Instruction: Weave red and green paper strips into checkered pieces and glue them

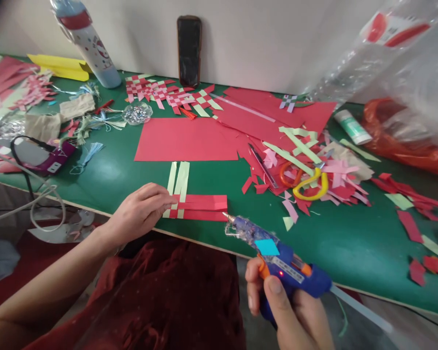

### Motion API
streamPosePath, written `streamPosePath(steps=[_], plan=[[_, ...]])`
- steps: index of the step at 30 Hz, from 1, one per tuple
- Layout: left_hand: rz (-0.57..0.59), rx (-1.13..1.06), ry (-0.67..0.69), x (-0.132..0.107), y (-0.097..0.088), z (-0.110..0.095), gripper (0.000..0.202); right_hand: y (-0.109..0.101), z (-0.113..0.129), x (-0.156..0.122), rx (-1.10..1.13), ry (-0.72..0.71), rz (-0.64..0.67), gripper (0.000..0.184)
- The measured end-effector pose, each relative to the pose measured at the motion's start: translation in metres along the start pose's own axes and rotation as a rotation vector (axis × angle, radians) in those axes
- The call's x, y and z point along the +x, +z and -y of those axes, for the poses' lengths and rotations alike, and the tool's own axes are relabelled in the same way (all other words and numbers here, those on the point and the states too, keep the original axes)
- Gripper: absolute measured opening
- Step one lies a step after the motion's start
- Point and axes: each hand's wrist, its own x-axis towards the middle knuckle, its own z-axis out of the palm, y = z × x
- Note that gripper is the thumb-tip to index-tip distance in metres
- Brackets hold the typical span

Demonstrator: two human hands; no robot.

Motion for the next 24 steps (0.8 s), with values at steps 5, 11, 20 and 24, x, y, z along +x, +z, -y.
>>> streamPosePath(steps=[5,11,20,24], plan=[[0.104,0.262,0.034,-0.015,0.003,0.002,0.029,-0.002,-0.003,0.002,-0.053,-0.034,0.043,0.028],[0.179,0.328,0.049,-0.014,0.008,0.002,0.04,0.004,-0.001,0.001,-0.057,-0.026,0.033,0.026],[0.26,0.199,0.204,0.004,-0.004,0.006,0.034,0.014,0.006,0.002,-0.029,0.04,-0.016,0.029],[0.159,0.042,0.187,0.0,-0.001,0.014,0.034,0.015,0.006,-0.001,-0.026,0.057,-0.062,0.029]])
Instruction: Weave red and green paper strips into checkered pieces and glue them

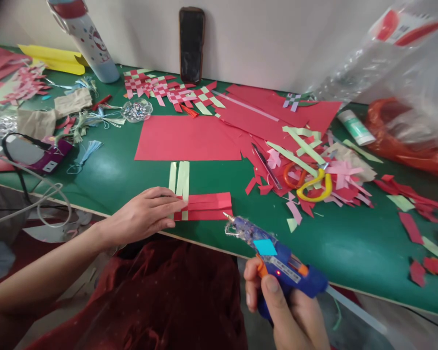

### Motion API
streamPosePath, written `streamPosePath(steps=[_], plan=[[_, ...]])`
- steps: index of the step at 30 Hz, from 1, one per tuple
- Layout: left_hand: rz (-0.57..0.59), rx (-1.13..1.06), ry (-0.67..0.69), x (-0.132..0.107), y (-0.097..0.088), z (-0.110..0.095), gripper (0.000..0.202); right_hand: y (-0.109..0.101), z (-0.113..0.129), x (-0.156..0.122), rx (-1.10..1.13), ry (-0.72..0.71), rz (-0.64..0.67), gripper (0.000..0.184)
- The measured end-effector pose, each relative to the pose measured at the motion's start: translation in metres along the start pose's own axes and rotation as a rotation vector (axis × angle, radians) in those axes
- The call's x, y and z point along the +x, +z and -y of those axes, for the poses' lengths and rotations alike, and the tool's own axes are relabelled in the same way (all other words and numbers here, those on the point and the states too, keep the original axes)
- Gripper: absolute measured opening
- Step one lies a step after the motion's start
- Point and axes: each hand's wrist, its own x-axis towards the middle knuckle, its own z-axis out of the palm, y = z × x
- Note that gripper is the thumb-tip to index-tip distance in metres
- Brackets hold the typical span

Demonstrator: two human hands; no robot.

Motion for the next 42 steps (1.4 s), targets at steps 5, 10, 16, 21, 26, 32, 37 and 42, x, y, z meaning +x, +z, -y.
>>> streamPosePath(steps=[5,10,16,21,26,32,37,42], plan=[[-0.041,0.058,-0.083,-0.004,0.005,-0.006,0.025,-0.004,-0.006,0.0,-0.029,-0.055,0.064,0.028],[0.081,0.197,-0.066,-0.004,0.007,-0.013,0.03,-0.005,-0.007,0.0,-0.039,-0.087,0.056,0.025],[0.103,0.216,-0.067,0.003,0.001,-0.018,0.028,-0.006,-0.009,0.001,-0.05,-0.116,0.093,0.025],[0.057,0.103,-0.136,0.02,0.007,-0.029,0.019,-0.011,-0.013,-0.002,-0.028,-0.111,0.078,0.025],[0.16,0.024,-0.242,0.037,0.015,-0.035,0.01,-0.017,-0.013,-0.007,0.013,-0.092,0.002,0.024],[0.273,0.007,-0.305,0.042,0.01,-0.03,0.01,-0.019,-0.014,-0.008,0.044,-0.104,-0.017,0.026],[0.349,0.044,-0.289,0.049,0.002,-0.031,0.016,-0.02,-0.018,-0.005,0.022,-0.13,-0.005,0.027],[0.356,0.086,-0.158,0.073,0.0,-0.035,0.027,-0.025,-0.02,-0.007,0.03,-0.141,-0.004,0.027]])
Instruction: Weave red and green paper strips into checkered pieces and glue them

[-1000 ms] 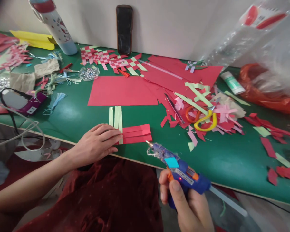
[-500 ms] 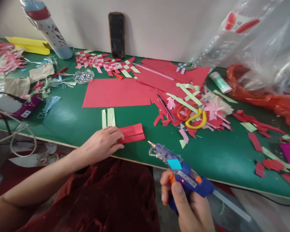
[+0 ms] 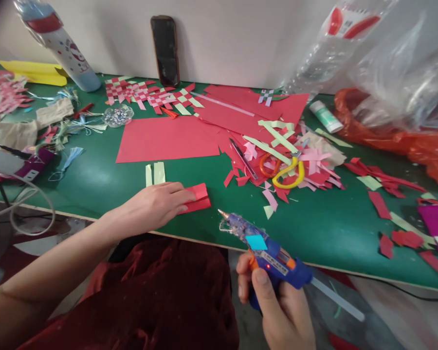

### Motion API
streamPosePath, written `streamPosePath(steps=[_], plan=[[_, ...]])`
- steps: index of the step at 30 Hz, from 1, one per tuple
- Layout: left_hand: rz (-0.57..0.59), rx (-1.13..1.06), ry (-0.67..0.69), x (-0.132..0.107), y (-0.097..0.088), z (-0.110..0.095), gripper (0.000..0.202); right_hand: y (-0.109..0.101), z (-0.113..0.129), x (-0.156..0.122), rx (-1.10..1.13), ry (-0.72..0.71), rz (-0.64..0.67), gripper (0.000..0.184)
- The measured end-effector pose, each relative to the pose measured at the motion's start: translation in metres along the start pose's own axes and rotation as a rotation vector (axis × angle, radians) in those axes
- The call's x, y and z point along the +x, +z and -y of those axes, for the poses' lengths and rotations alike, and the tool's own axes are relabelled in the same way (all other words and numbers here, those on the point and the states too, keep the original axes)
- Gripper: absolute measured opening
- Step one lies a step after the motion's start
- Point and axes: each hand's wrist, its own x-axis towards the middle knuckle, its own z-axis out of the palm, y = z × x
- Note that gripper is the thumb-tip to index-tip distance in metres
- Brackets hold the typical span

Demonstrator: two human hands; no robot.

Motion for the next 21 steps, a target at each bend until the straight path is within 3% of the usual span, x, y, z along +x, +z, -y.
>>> streamPosePath(steps=[6,11,16,21], plan=[[0.04,-0.007,0.139,0.031,0.004,0.002,0.041,0.0,-0.001,-0.004,0.0,0.022,0.004,0.028],[0.099,-0.054,0.096,0.035,0.005,0.005,0.039,0.004,0.0,-0.001,-0.008,0.027,-0.013,0.03],[0.031,-0.199,0.122,0.032,0.008,0.011,0.033,0.003,-0.004,0.0,-0.023,0.025,0.017,0.027],[-0.074,-0.373,0.127,0.029,0.014,0.013,0.02,0.008,-0.004,0.003,-0.086,0.056,0.153,0.025]])
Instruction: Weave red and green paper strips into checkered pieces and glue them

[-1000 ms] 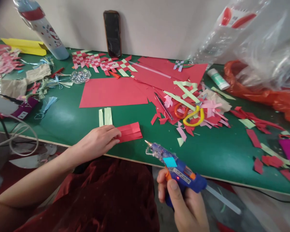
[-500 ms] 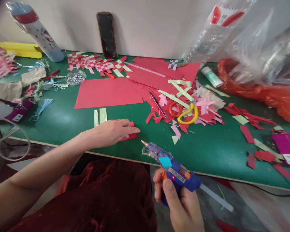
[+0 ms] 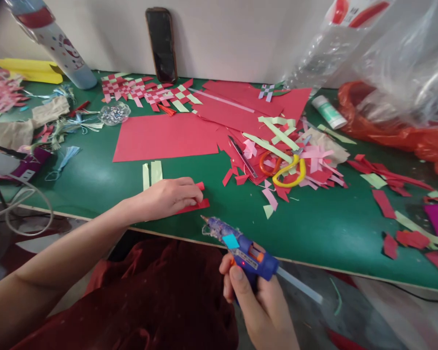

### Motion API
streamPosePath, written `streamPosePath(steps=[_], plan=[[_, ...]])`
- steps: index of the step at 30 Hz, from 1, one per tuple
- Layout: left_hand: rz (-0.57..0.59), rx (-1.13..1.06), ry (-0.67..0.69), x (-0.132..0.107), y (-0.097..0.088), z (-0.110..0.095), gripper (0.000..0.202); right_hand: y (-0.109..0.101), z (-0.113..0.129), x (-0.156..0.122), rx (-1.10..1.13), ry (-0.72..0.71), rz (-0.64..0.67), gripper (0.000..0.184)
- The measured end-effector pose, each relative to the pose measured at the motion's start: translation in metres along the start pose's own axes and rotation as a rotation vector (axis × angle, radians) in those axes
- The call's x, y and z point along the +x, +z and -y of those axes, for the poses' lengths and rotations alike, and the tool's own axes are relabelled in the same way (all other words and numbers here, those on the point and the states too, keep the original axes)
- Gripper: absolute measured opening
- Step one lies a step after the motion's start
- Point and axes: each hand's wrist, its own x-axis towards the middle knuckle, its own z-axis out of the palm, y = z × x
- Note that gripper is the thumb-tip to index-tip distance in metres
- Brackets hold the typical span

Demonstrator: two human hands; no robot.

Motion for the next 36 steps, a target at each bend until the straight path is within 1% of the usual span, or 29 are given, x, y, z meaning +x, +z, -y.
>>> streamPosePath(steps=[3,5,9,13,16,19,25,29,33,36], plan=[[-0.048,-0.079,-0.028,-0.001,0.001,0.0,0.019,0.004,0.0,0.003,-0.037,0.017,0.032,0.026],[-0.082,-0.15,-0.018,-0.002,0.0,0.002,0.018,0.007,-0.001,0.005,-0.055,0.037,0.051,0.027],[-0.121,-0.312,-0.004,-0.003,-0.003,0.011,0.013,0.015,-0.001,0.008,-0.053,0.076,0.088,0.029],[-0.097,-0.486,-0.061,-0.005,-0.007,0.02,0.01,0.03,0.011,0.012,-0.072,0.126,0.113,0.032],[-0.076,-0.563,-0.078,-0.006,-0.009,0.023,0.01,0.039,0.024,0.016,-0.113,0.153,0.066,0.035],[-0.093,-0.623,-0.065,-0.006,-0.011,0.024,0.01,0.045,0.033,0.019,-0.142,0.152,0.046,0.035],[-0.151,-0.64,-0.039,-0.014,-0.015,0.02,0.01,0.043,0.041,0.017,-0.127,0.181,0.054,0.034],[-0.214,-0.496,-0.057,-0.025,-0.018,0.015,0.01,0.038,0.043,0.011,-0.12,0.183,0.042,0.035],[-0.258,-0.383,-0.06,-0.04,-0.019,0.011,0.013,0.033,0.039,0.01,-0.151,0.177,0.034,0.035],[-0.286,-0.425,-0.09,-0.054,-0.018,0.012,0.012,0.029,0.032,0.013,-0.193,0.149,0.082,0.035]])
